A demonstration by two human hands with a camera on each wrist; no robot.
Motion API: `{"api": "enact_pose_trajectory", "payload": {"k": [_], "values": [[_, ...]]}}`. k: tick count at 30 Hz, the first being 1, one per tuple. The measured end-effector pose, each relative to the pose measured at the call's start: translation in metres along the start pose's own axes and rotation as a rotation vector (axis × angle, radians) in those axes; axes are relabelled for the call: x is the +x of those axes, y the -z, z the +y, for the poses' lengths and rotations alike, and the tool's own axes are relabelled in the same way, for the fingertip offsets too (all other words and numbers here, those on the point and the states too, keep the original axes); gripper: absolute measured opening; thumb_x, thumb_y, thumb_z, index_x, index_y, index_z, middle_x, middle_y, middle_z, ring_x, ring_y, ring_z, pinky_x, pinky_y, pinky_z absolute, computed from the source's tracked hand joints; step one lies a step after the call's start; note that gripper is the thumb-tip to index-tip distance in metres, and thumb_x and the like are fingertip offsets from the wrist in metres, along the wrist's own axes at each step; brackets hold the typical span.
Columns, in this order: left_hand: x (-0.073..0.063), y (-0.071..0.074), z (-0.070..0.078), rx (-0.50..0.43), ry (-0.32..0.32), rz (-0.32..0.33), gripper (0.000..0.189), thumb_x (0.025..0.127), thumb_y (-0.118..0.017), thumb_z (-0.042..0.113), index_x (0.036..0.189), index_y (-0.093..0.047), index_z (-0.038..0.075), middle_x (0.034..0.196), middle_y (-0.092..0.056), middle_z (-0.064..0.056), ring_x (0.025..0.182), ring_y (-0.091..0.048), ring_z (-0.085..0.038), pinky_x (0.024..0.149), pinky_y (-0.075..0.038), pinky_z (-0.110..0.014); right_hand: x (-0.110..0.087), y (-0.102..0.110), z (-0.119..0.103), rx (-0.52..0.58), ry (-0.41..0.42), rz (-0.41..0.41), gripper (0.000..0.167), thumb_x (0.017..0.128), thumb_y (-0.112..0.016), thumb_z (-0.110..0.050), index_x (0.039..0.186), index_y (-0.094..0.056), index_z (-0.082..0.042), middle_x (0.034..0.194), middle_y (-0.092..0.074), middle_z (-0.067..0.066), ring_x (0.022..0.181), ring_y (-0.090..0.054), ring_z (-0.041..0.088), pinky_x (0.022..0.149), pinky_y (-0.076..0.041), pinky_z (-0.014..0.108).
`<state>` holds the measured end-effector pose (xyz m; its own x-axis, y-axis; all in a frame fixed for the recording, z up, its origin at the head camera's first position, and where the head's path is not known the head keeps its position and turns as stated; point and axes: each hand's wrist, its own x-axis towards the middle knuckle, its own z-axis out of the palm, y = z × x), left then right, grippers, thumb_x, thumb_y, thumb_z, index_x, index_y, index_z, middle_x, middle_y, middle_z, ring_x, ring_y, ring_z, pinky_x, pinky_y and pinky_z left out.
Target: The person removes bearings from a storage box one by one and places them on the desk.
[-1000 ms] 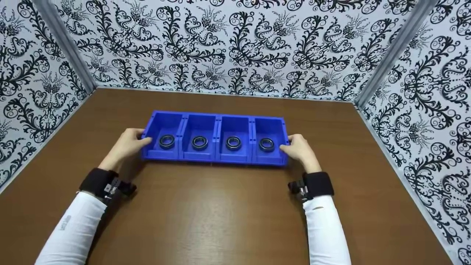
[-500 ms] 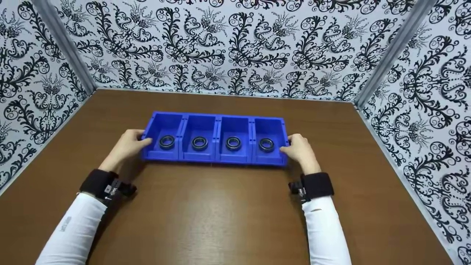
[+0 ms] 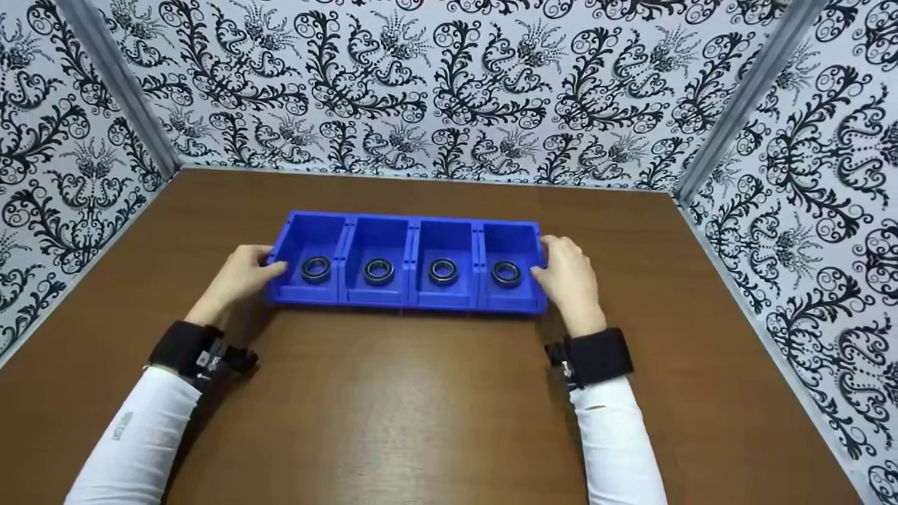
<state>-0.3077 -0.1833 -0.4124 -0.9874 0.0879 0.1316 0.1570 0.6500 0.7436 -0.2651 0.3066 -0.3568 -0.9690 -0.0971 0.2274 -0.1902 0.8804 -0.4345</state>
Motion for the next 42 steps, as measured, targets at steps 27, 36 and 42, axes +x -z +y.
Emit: {"api": "enact_pose_trajectory", "payload": {"k": [27,36,42], "values": [[0.0,0.001,0.0,0.007,-0.009,0.003,0.035,0.087,-0.059,0.007,0.117,-0.071,-0.006,0.09,-0.067,-0.012,0.076,-0.058,-0.023,0.07,-0.046,-0.033,0.02,-0.03,-0.022,-0.099,0.082,-0.214,0.049,0.085,-0.073,-0.004,0.129,-0.06,0.012,0.127,-0.061,0.033,0.117,-0.056,0.052,0.097,-0.043,0.063],[0.001,0.002,0.0,-0.001,-0.022,-0.005,0.035,0.087,-0.059,0.007,0.118,-0.071,-0.007,0.095,-0.069,-0.015,0.08,-0.059,-0.024,0.074,-0.048,-0.037,0.032,-0.043,-0.019,-0.137,0.142,-0.277,0.049,0.081,-0.07,0.001,0.125,-0.059,0.017,0.123,-0.061,0.036,0.117,-0.056,0.051,0.1,-0.044,0.06],[0.0,0.002,-0.001,-0.002,-0.015,-0.011,0.036,0.088,-0.059,0.007,0.119,-0.07,-0.007,0.097,-0.069,-0.015,0.082,-0.059,-0.025,0.077,-0.049,-0.04,0.037,-0.048,-0.018,-0.159,0.152,-0.283,0.045,0.08,-0.07,0.002,0.122,-0.061,0.017,0.118,-0.064,0.035,0.112,-0.059,0.051,0.097,-0.046,0.059]]}}
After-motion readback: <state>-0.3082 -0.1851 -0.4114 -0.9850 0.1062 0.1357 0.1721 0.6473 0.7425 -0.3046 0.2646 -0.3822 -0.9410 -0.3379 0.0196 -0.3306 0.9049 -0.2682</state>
